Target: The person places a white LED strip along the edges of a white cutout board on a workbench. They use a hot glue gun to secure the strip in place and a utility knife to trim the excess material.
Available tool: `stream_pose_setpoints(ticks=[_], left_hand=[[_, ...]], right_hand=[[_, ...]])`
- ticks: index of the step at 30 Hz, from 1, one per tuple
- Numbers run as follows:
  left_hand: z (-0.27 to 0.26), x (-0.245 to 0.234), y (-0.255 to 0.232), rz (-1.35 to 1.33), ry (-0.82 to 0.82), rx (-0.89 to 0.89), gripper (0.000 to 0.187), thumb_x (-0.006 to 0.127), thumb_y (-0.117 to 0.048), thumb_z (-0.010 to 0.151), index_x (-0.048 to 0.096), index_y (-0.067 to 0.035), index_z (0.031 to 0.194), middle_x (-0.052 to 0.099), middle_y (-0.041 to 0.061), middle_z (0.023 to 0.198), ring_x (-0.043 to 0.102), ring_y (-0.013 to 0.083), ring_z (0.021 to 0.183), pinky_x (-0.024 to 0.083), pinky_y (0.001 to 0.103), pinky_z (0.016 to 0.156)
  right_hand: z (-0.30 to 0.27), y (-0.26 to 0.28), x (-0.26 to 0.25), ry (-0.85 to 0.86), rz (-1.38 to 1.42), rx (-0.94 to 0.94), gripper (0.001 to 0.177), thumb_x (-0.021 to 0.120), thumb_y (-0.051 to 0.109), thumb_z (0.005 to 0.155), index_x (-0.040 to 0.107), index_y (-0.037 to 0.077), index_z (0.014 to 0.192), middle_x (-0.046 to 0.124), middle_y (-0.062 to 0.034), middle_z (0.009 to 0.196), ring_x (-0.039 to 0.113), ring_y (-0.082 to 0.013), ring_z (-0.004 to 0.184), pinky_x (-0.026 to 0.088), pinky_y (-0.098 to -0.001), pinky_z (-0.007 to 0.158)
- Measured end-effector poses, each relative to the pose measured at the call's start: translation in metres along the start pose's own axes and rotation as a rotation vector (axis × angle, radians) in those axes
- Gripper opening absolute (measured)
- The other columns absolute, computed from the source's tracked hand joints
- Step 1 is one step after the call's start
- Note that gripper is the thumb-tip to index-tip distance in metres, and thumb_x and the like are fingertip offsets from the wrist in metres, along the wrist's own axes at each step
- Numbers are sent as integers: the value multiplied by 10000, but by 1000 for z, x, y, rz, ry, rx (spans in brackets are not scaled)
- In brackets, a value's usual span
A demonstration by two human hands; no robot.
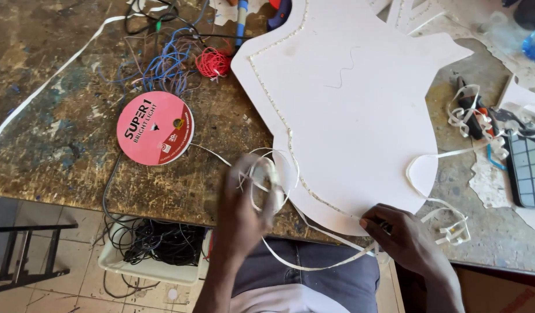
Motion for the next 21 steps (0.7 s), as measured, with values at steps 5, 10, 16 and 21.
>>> stream_pose_setpoints(ticks=[5, 10, 16, 21], left_hand=[[-46, 61, -44, -288, 521, 445, 332, 714, 65, 1049, 717, 110, 1378, 716, 305, 1414, 667, 434, 1370, 543, 530, 1259], [-46, 75, -21, -117, 468, 241, 460, 704, -87, 1090, 645, 70, 1519, 637, 238, 1547, 592, 379, 1460, 459, 517, 1302], [-34, 61, -3, 117, 394, 243, 483, 696, -261, 1111, 666, -26, 1532, 629, 180, 1581, 543, 382, 1499, 428, 558, 1292], [-39, 60, -19, -6, 442, 394, 489, 726, -11, 1036, 673, 58, 1517, 649, 210, 1512, 567, 410, 1450, 485, 556, 1253]], right_hand=[[-1, 1, 0, 22, -189, 33, 384, 655, 533, 1042, 832, 218, 911, 699, -10, 661, 588, -181, 597, 457, -367, 675], [-1, -3, 1, -9, -173, 0, 376, 656, 531, 1043, 822, 225, 901, 717, 3, 651, 557, -180, 558, 440, -368, 637], [1, -3, 0, -9, -143, -5, 363, 665, 527, 1034, 821, 228, 899, 726, 7, 648, 580, -175, 529, 449, -358, 616], [0, -5, 4, -12, -182, -6, 375, 648, 550, 1038, 794, 243, 880, 674, 1, 595, 574, -174, 503, 429, -367, 601]])
Point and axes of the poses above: each hand's wrist, its own z-axis towards the middle knuckle, its own x-axis out of the palm, y = z × x, the point moved 4 cm from there along z, towards the middle knuckle
